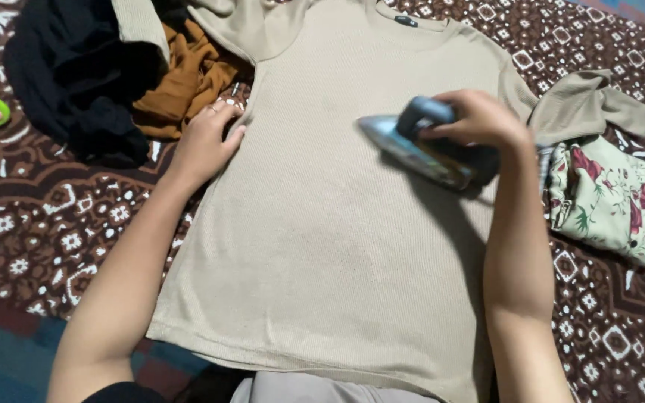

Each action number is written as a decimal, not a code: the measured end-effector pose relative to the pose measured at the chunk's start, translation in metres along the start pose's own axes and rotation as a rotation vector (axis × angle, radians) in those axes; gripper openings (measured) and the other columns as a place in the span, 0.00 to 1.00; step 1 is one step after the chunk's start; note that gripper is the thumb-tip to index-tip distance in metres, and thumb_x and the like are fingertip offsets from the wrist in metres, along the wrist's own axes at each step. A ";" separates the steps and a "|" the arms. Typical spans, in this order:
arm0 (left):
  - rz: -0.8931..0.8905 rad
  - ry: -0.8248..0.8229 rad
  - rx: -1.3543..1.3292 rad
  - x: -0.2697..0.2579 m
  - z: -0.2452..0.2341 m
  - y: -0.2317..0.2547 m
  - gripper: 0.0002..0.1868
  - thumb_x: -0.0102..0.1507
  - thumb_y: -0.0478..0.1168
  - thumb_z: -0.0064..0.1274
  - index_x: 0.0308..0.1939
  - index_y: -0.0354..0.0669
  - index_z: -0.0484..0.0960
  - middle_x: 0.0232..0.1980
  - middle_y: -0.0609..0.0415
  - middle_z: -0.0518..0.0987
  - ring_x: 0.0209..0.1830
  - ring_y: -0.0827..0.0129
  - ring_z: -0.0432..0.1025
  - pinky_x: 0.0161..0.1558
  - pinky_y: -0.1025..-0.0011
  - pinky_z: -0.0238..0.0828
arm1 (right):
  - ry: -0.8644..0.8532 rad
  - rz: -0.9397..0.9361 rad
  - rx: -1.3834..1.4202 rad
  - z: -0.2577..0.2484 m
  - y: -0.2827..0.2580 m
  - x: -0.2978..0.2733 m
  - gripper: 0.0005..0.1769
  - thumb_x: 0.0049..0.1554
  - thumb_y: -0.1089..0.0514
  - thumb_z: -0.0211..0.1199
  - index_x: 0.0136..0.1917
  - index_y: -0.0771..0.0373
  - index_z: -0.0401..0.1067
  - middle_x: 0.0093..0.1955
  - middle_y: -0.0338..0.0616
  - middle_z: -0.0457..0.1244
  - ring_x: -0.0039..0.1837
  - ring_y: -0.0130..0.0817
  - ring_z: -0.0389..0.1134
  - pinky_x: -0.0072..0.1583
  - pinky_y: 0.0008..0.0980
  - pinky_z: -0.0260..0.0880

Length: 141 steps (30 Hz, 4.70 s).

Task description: The person unfolds a beige long-sleeve top on a patterned bedspread, smooths it with both hands, and irons the front surface with a handheld iron. The person repeatedly moves the iron across the garment while holding it flat with the other hand.

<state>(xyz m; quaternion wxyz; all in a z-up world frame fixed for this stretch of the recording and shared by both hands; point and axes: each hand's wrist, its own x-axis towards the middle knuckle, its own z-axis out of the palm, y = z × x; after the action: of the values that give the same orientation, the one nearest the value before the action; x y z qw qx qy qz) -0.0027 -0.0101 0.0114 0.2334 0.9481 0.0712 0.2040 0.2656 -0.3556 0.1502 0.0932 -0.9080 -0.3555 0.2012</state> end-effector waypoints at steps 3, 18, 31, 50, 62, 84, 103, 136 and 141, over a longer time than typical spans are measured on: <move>-0.033 0.051 -0.072 0.004 0.007 -0.016 0.08 0.65 0.36 0.54 0.48 0.40 0.77 0.52 0.47 0.79 0.52 0.48 0.70 0.54 0.58 0.63 | -0.048 -0.217 -0.120 0.026 -0.060 -0.020 0.28 0.51 0.44 0.69 0.64 0.52 0.76 0.56 0.42 0.72 0.54 0.43 0.71 0.52 0.41 0.65; -0.187 -0.046 -0.043 0.005 -0.002 -0.012 0.10 0.63 0.39 0.56 0.47 0.42 0.78 0.46 0.43 0.79 0.59 0.51 0.69 0.52 0.53 0.66 | 0.688 -0.132 -0.389 0.024 0.022 0.176 0.11 0.47 0.64 0.60 0.45 0.60 0.77 0.35 0.53 0.69 0.34 0.53 0.71 0.35 0.50 0.71; -0.130 -0.088 0.064 0.005 -0.003 0.001 0.11 0.67 0.41 0.54 0.48 0.40 0.73 0.41 0.47 0.76 0.59 0.52 0.65 0.54 0.50 0.66 | 0.555 -0.363 -0.346 0.047 -0.057 0.176 0.10 0.48 0.61 0.60 0.46 0.58 0.75 0.34 0.56 0.67 0.36 0.61 0.68 0.35 0.53 0.65; -0.089 -0.094 0.113 0.003 0.001 -0.001 0.12 0.67 0.41 0.53 0.49 0.39 0.72 0.44 0.45 0.77 0.58 0.50 0.65 0.54 0.49 0.66 | 0.100 0.000 -0.088 0.013 -0.070 0.109 0.11 0.50 0.60 0.58 0.47 0.61 0.75 0.37 0.53 0.69 0.38 0.48 0.70 0.40 0.47 0.68; -0.128 -0.144 0.191 0.000 0.011 -0.010 0.12 0.69 0.44 0.50 0.55 0.47 0.74 0.48 0.50 0.81 0.66 0.55 0.66 0.65 0.56 0.63 | 0.158 -0.797 -0.363 0.098 -0.042 -0.082 0.21 0.42 0.60 0.61 0.51 0.49 0.74 0.34 0.36 0.69 0.38 0.40 0.75 0.43 0.42 0.76; -0.079 -0.124 0.184 0.001 0.007 -0.008 0.14 0.68 0.43 0.52 0.56 0.45 0.74 0.50 0.47 0.80 0.64 0.52 0.66 0.61 0.55 0.66 | 0.068 0.200 -0.098 0.028 -0.009 -0.048 0.19 0.48 0.52 0.66 0.53 0.56 0.81 0.47 0.53 0.74 0.59 0.57 0.73 0.58 0.52 0.71; -0.093 -0.132 0.202 -0.001 0.010 -0.009 0.14 0.68 0.44 0.51 0.56 0.46 0.74 0.49 0.47 0.80 0.65 0.51 0.66 0.62 0.53 0.66 | 0.495 -0.702 -0.583 0.104 0.138 -0.011 0.36 0.38 0.52 0.70 0.62 0.51 0.73 0.44 0.39 0.72 0.43 0.37 0.76 0.48 0.37 0.76; -0.154 -0.136 0.137 0.003 -0.004 -0.006 0.15 0.69 0.44 0.51 0.45 0.32 0.76 0.44 0.42 0.74 0.59 0.47 0.64 0.52 0.48 0.69 | 0.107 -0.905 -0.367 0.133 -0.023 -0.192 0.18 0.47 0.67 0.61 0.51 0.58 0.67 0.36 0.39 0.60 0.31 0.38 0.63 0.31 0.40 0.63; -0.279 -0.201 0.045 0.005 -0.014 -0.004 0.16 0.71 0.45 0.46 0.43 0.32 0.75 0.44 0.44 0.72 0.64 0.51 0.61 0.57 0.52 0.66 | 0.466 -0.802 -0.579 0.127 0.001 -0.079 0.12 0.56 0.69 0.56 0.50 0.53 0.68 0.24 0.27 0.57 0.23 0.19 0.52 0.21 0.24 0.49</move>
<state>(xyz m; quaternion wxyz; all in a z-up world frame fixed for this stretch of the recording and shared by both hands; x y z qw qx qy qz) -0.0043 0.0000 0.0229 0.2440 0.9496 0.1829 0.0722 0.1583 -0.4066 0.0587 -0.0149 -0.7101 -0.6848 -0.1627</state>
